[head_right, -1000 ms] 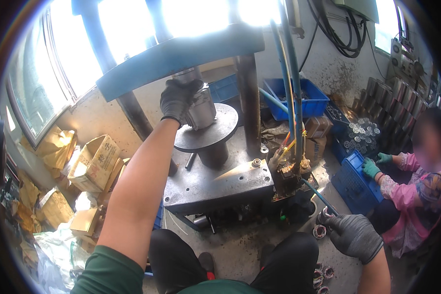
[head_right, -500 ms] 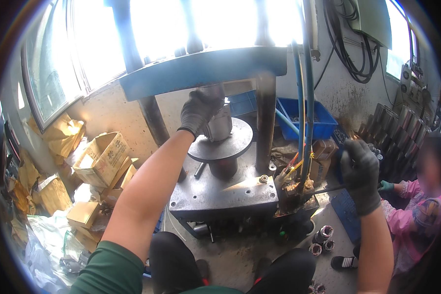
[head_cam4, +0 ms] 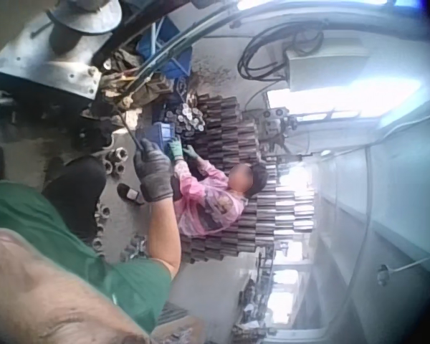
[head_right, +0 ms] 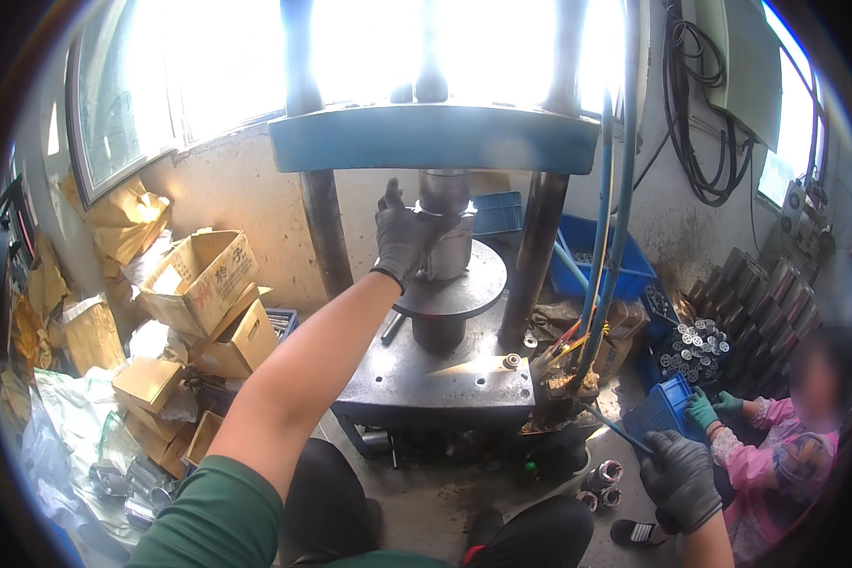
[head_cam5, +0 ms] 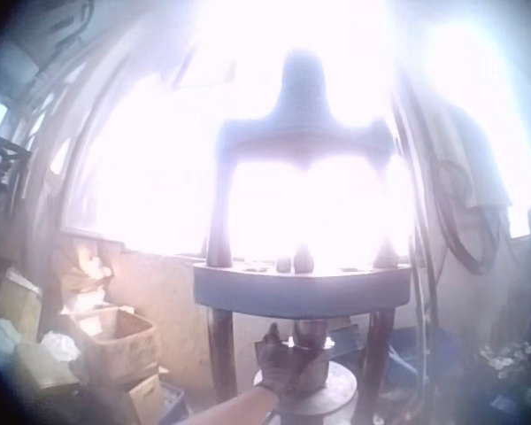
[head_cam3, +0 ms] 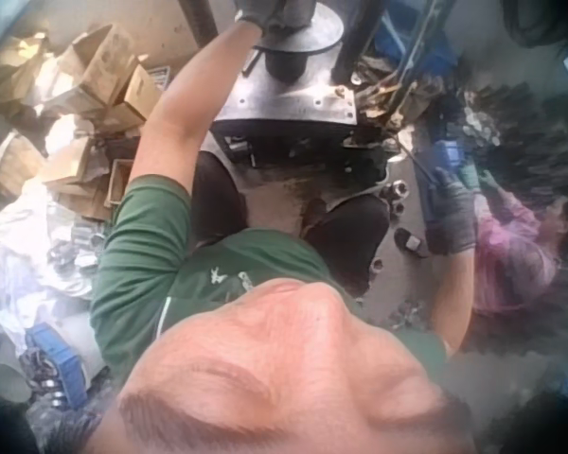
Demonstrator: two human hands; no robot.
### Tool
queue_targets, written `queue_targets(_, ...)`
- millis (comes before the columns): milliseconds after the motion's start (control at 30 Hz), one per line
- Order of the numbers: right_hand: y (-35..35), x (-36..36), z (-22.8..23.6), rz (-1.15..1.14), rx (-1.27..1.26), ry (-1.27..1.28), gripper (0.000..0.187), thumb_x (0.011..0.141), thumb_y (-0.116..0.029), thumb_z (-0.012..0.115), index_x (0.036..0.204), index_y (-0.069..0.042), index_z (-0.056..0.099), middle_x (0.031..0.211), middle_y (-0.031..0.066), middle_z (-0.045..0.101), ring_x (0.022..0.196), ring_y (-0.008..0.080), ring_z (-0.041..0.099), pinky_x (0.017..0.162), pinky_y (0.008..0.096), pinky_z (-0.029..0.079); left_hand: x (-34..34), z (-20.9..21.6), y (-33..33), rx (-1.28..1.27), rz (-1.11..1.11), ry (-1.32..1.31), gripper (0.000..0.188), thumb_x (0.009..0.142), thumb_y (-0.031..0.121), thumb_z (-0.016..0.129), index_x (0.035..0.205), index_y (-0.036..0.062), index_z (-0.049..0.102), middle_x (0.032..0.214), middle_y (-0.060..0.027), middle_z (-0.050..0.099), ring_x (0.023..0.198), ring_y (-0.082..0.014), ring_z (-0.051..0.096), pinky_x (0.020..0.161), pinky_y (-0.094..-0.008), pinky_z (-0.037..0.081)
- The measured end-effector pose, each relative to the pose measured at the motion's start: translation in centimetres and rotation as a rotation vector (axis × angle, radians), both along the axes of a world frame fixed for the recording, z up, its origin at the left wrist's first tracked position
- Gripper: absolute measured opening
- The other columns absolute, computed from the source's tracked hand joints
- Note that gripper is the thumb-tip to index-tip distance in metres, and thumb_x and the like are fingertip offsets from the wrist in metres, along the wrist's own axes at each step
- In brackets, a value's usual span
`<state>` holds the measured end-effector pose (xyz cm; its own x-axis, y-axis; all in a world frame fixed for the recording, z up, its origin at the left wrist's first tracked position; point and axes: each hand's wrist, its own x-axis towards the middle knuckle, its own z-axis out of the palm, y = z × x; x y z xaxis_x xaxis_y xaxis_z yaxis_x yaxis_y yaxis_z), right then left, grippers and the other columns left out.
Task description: Assemble motor housings and internal components using a hydraulic press.
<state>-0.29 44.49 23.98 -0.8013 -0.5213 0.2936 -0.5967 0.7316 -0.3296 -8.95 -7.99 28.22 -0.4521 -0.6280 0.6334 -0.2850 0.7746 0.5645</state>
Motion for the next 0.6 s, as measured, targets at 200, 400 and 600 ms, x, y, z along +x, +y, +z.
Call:
queue_targets(200,-0.7,-0.1,2.9,0.381,0.330,0.008,0.033,0.086,-0.011,0.076,0.116,0.000,0.074,0.103,0.0182,0.074,0.093,0.0307,0.073,0.083,0.0384,0.057,0.4,-5.3,-1.6,0.366,-0.566,0.446,0.110,0.074,0.036,0.093,0.154,0.0019,0.025,0.137,-0.0178,0.056,0.126,-0.0287,0.060,0.108,-0.0376,0.050)
queue_targets(400,-0.3,-0.9,3.4,0.508,0.517,-0.197,0.047,0.066,-0.035,0.075,0.102,-0.004,0.076,0.110,0.0144,0.074,0.101,0.0355,0.073,0.092,0.0409,0.060,1.9,-4.7,-0.3,0.522,-0.530,0.329,0.103,0.076,0.041,0.091,0.151,0.0032,0.032,0.132,-0.0196,0.063,0.122,-0.0301,0.065,0.103,-0.0383,0.053)
queue_targets(600,-0.4,0.1,0.7,0.313,0.593,-0.314,0.037,0.079,-0.034,0.072,0.105,-0.007,0.078,0.098,0.0138,0.076,0.098,0.0346,0.074,0.089,0.0427,0.059,2.4,-4.8,-0.9,0.514,-0.475,0.302,0.099,0.074,0.043,0.092,0.148,0.0053,0.039,0.127,-0.0196,0.067,0.115,-0.0304,0.069,0.099,-0.0390,0.056)
